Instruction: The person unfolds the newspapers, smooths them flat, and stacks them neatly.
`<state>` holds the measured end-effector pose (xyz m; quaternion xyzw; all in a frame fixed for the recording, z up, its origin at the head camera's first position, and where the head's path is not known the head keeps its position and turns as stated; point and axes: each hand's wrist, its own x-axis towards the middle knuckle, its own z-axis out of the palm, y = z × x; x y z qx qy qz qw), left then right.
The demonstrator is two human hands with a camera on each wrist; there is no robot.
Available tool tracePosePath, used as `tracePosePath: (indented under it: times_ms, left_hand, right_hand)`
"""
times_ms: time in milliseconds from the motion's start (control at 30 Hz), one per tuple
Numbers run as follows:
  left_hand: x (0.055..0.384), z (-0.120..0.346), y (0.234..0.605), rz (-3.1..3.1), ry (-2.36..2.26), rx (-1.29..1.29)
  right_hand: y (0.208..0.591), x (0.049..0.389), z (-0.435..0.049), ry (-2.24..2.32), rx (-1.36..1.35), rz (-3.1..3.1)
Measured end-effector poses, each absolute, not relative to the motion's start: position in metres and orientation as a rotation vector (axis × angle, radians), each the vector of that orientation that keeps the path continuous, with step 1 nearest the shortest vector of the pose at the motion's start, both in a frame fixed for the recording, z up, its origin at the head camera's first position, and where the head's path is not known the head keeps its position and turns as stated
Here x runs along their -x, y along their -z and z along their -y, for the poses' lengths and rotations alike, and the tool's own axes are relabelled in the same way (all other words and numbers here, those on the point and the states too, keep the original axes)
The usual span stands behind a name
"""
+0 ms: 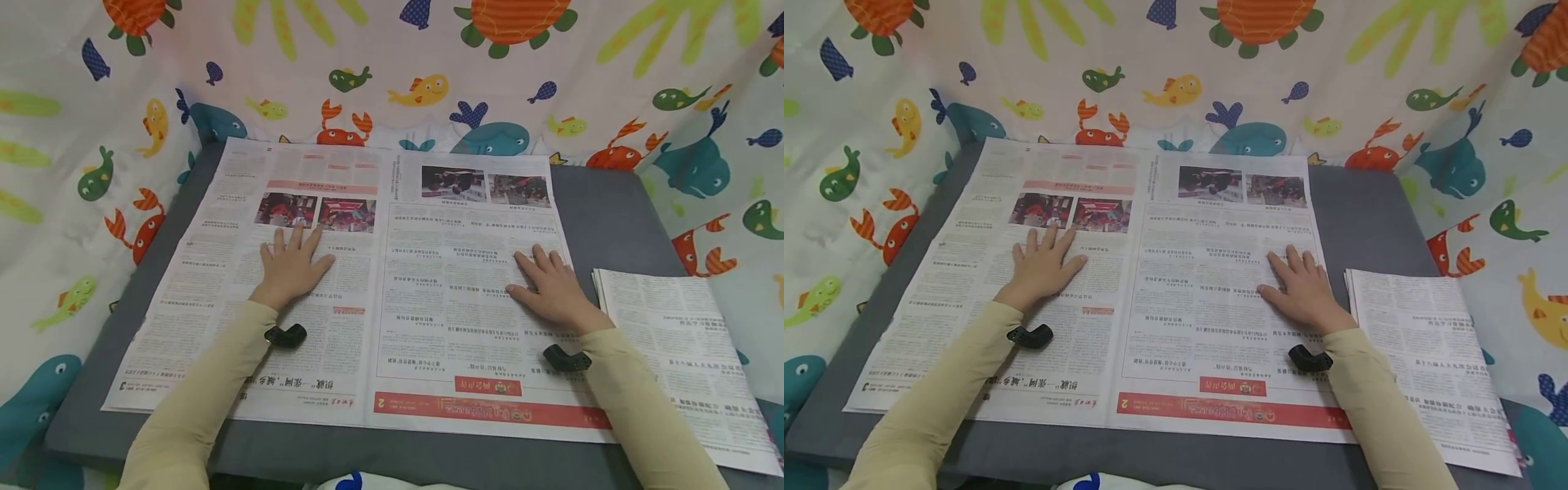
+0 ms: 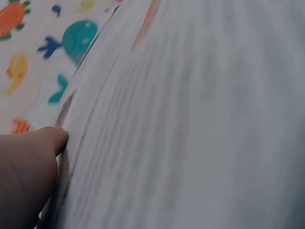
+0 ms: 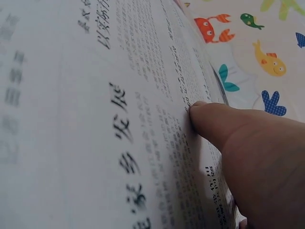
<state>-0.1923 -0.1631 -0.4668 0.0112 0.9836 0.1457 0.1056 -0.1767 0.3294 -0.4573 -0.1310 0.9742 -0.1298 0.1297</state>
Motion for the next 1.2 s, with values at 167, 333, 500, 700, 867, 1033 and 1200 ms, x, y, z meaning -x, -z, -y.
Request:
tracePosePath:
  times_ms: [167,333,500,700,867,1033,1200]
  left_hand:
    - [0.191,0.214,0.466,-2.921,-0.489,0.169]
    - [0.190,0.249,0.466,-2.928,-0.531,0.301]
    - [0.191,0.259,0.466,-2.934,-0.562,0.310]
    - [0.184,0.265,0.470,-2.945,-0.560,0.325]
    - [0.181,0.269,0.475,-2.937,-0.572,0.333]
    - [0.181,0.268,0.474,-2.932,-0.563,0.348]
    - [0.183,0.266,0.470,-2.936,-0.568,0.326]
  right_hand:
    - [0.458,0.176,-0.331,0.391,0.372,-2.826]
    - [0.456,0.172,-0.337,0.375,0.351,-2.840]
    - [0.454,0.171,-0.339,0.381,0.329,-2.842]
    - [0.450,0.172,-0.332,0.417,0.353,-2.832]
    - [0.432,0.166,-0.345,0.419,0.330,-2.859]
    - [0.413,0.146,-0.391,0.426,0.151,-2.920]
    - [0.400,0.114,-0.452,0.446,-0.097,-2.892]
